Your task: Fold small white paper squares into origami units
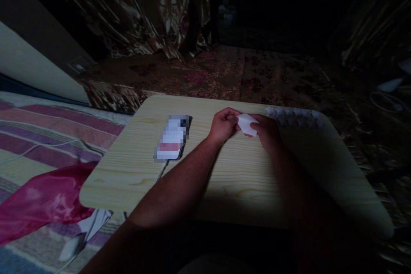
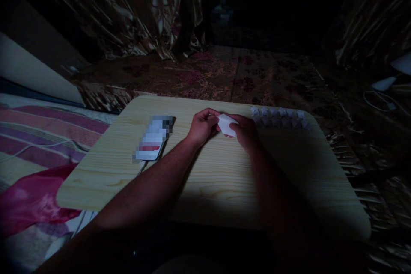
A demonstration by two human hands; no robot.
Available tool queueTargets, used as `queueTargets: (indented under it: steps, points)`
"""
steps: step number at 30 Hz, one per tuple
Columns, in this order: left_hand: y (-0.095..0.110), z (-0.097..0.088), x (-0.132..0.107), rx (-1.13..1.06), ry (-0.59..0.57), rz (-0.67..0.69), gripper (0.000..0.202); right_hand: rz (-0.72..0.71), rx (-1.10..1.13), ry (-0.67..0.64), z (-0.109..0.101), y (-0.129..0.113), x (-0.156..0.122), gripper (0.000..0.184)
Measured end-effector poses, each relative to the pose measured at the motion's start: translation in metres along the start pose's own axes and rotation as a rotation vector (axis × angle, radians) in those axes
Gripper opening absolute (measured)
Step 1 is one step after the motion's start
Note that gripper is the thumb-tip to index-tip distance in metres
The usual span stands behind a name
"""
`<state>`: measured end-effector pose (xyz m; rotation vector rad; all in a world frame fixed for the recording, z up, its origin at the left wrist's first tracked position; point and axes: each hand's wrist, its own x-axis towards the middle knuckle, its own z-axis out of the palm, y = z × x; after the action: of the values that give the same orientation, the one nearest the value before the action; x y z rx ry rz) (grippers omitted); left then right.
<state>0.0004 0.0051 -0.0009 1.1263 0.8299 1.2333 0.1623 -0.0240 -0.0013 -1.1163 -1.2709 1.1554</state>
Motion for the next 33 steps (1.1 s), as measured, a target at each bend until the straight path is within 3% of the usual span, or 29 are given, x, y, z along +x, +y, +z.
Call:
queueTargets:
  steps: [7, 15, 23, 33]
  points:
    - [0.003, 0.001, -0.001, -0.006, 0.006, -0.001, 0.010, -0.038, -0.086, 0.009, 0.002, -0.008, -0.004, 0.033]
    - [0.002, 0.002, -0.001, -0.028, 0.020, 0.021, 0.009, -0.083, -0.186, 0.018, 0.003, -0.007, -0.004, 0.032]
    - [0.005, 0.003, -0.003, 0.005, 0.068, 0.019, 0.009, -0.073, -0.168, 0.080, 0.007, -0.013, -0.006, 0.030]
    - [0.003, 0.001, -0.002, -0.040, 0.005, 0.035, 0.013, -0.059, -0.062, 0.075, 0.007, -0.009, -0.005, 0.033]
